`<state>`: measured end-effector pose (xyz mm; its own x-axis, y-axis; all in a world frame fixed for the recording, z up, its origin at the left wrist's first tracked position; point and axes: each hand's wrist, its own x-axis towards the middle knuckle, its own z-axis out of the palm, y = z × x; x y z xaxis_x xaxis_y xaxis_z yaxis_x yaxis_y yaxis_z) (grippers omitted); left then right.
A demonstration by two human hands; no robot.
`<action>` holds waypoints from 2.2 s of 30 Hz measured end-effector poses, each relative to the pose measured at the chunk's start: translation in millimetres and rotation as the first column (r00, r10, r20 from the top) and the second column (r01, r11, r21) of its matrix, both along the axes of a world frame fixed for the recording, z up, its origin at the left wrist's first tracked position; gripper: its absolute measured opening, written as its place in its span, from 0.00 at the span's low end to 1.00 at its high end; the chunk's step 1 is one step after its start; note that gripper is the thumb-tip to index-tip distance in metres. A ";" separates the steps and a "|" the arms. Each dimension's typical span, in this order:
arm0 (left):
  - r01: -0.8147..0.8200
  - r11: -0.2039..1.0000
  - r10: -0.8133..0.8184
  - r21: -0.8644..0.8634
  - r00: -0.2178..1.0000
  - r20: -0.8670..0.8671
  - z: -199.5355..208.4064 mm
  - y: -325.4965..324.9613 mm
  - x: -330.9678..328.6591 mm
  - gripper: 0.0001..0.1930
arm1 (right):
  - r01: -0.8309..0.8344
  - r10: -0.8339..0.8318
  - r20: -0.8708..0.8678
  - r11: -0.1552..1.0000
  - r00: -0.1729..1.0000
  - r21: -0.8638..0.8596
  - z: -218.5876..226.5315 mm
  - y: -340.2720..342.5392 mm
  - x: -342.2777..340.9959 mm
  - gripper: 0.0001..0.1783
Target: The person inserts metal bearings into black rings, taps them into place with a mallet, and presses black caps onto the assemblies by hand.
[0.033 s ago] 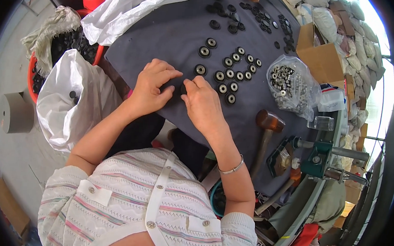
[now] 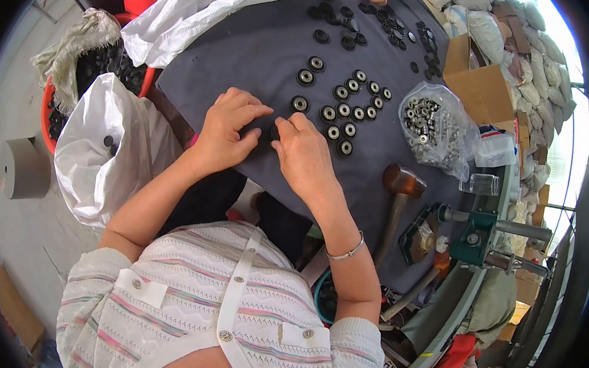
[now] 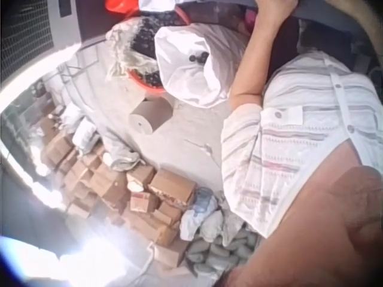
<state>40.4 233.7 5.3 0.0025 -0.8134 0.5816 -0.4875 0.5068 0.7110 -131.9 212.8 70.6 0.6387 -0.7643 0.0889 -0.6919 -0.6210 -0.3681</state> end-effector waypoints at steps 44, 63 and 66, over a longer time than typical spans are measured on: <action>0.147 0.985 -0.162 0.086 0.967 0.199 14.0 -9.2 -12.4 0.26 | 0.333 -0.373 0.533 0.927 0.760 0.174 33.0 63.4 -103.0 0.23; 0.095 0.989 -0.053 0.111 0.941 -0.334 0.1 -16.8 -0.4 0.22 | 0.182 -0.196 -0.086 0.972 0.977 -0.149 17.1 49.7 -53.0 0.34; 0.047 0.999 -0.046 0.005 0.988 -0.147 -2.8 -17.0 -9.5 0.16 | 0.328 -0.304 0.345 0.945 0.888 -0.013 11.0 51.1 -79.7 0.28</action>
